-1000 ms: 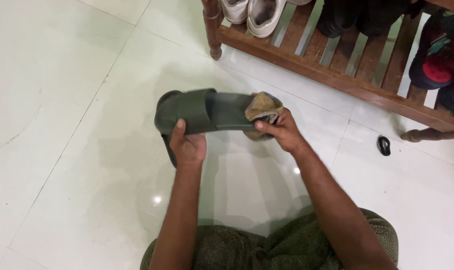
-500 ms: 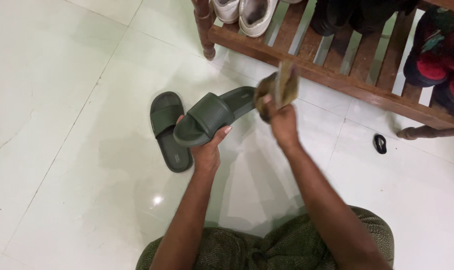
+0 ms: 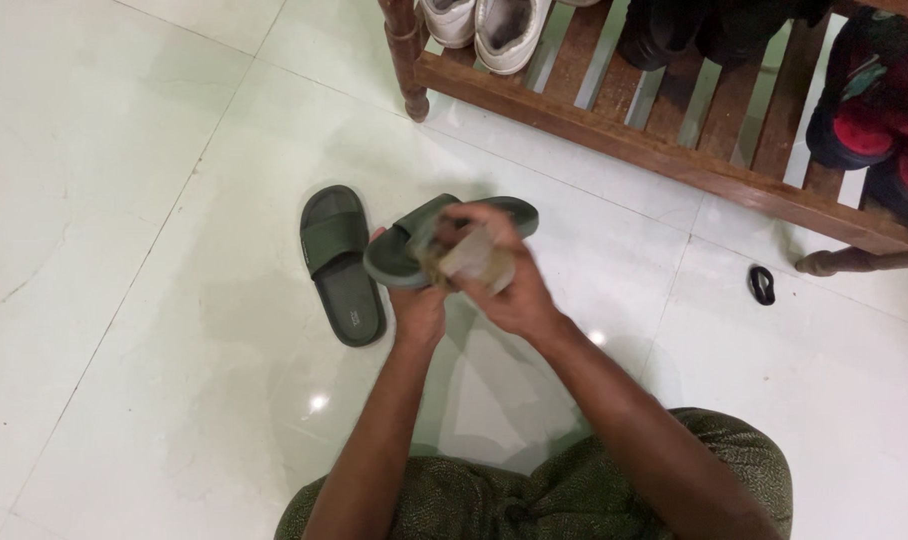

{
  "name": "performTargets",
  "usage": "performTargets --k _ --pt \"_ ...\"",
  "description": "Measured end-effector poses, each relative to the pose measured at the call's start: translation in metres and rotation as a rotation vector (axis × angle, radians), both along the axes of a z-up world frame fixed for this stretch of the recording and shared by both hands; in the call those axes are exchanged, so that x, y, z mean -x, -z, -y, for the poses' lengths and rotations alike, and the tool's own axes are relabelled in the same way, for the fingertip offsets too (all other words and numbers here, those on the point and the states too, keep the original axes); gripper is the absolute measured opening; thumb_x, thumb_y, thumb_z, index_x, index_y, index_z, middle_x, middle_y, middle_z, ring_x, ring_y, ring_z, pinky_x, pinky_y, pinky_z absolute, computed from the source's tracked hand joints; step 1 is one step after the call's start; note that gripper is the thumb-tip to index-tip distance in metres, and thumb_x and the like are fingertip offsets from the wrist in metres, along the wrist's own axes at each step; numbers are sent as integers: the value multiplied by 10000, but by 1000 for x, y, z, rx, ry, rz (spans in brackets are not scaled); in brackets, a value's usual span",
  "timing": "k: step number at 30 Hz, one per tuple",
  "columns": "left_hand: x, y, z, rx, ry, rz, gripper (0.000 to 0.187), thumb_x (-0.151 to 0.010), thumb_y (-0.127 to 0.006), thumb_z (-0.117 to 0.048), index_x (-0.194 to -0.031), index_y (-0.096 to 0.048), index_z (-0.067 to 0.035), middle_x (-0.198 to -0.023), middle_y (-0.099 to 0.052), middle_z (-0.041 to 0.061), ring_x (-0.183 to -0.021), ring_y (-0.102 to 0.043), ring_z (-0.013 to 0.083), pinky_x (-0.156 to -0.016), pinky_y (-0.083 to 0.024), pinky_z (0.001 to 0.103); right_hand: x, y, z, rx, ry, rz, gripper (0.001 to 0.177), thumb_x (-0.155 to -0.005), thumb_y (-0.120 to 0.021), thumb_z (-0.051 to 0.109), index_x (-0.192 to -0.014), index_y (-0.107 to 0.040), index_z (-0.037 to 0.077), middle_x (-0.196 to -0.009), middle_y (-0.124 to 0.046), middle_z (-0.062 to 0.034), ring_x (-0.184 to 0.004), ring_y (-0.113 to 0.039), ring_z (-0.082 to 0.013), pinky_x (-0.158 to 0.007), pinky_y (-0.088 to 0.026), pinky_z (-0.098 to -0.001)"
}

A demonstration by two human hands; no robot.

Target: The person sits on the floor and wipes a pair of green slides with a cloth. They clean the top strap, the footbed, and the sole of each slide one at a time, then place them back on the floor.

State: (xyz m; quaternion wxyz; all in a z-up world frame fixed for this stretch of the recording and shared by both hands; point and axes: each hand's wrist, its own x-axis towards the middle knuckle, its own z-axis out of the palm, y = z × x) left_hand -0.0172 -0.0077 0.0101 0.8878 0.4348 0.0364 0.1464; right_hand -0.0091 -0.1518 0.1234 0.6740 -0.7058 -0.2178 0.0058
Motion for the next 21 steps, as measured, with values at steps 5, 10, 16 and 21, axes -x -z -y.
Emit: performTargets --k 5,10,16,21 --pt "1 -23 -14 37 64 -48 1160 -666 -820 135 -1601 -197 -156 -1426 -465 52 -1326 -503 237 -1033 -496 438 -30 31 31 339 129 411 573 -656 -881 41 -1204 -725 94 -1303 -609 -127 -1198 -584 -259 -1009 -523 -360" --pt "-8 -59 -42 21 59 -68 1169 -705 -811 136 -1634 -174 -177 -1472 -468 56 -1380 -489 241 -1158 -474 429 -59 57 67 184 546 210 404 -831 -761 -77 -1191 -764 106 -1309 -650 -95 -1232 -633 -248 -1075 -557 -357" --pt "-5 -36 -32 174 71 84 979 -820 -805 2 -1622 -286 -208 -1454 -509 51 -1339 -522 226 -1178 -436 403 -40 40 48 26 34 78 476 -849 -793 -36 -1282 -696 134 -1431 -592 -110 -1329 -591 -271 -1148 -510 -392" --pt "-7 -22 -35 497 -34 -85 618 -999 -661 -389 -1483 -481 -49 -1413 -594 122 -1283 -595 292 -1130 -482 460 -23 40 10 422 -209 94 594 -781 -869 48 -1334 -669 133 -1543 -525 -82 -1407 -526 -330 -1171 -430 -472"
